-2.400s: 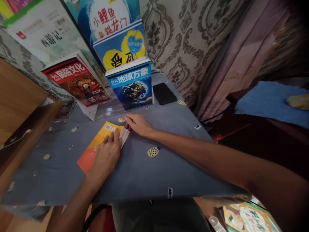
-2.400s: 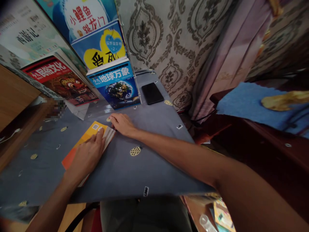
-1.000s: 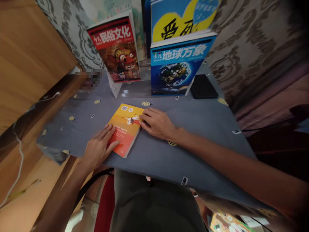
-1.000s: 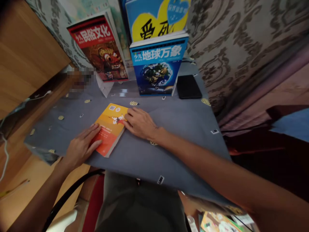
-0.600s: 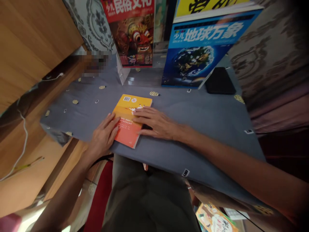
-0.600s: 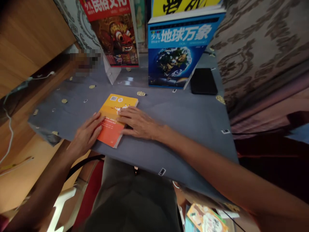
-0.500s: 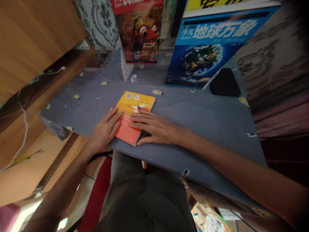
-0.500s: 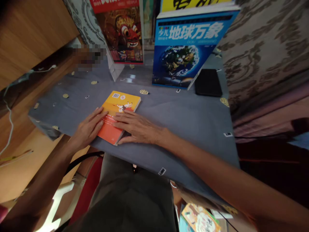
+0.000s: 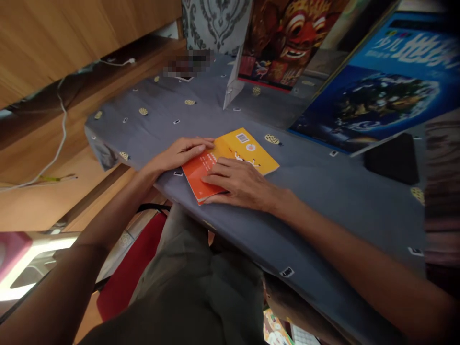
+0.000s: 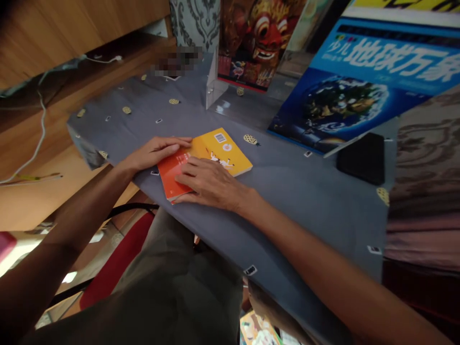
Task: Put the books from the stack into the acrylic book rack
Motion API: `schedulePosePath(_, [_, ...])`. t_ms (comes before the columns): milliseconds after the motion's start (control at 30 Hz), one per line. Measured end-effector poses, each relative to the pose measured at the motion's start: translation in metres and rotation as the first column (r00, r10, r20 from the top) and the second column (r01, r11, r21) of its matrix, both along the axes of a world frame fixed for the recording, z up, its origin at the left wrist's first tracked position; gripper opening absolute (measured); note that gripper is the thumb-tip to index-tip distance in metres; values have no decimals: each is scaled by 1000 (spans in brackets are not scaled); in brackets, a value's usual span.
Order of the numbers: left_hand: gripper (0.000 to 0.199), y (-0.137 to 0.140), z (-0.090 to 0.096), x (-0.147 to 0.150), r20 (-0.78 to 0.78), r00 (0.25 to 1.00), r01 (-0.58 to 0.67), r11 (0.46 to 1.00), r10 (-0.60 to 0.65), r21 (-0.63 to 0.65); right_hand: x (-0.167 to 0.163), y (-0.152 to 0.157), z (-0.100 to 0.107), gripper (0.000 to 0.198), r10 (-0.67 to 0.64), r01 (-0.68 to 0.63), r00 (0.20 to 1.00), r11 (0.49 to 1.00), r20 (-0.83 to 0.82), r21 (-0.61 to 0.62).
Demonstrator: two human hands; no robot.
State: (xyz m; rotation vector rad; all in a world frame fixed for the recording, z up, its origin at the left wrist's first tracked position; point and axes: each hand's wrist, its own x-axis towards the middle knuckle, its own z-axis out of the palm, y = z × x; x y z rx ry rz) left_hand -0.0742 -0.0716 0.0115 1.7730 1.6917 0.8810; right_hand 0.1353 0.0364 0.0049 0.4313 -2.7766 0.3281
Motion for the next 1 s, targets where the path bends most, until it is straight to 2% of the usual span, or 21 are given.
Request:
schedulePosePath(133, [62,2,-1,-2,159,986,-51,998,55,-32,-2,-3,-2,46,16,-19,999,995,-34,-97])
schedulePosePath(233, [63,2,0,-1,189,980,-56,998,60,-29,-3,-2,-6,41,23,-42,996,975,-86,-220])
schedulePosePath(333, [65,2,0,1,206,976,-69,997,75,-34,-5,-2,-9,40,30,-68,991,954,-134,-291])
schedulePosePath(633, [65,2,1,3,209,973,-92,995,98,-40,-4,-5,-1,42,45,-80,994,924,-103,-373])
schedulePosePath(1000, [62,1,-4,0,168,984,-64,998,62,5,-1,-5,-6,34,16,-56,994,925,-109,-376])
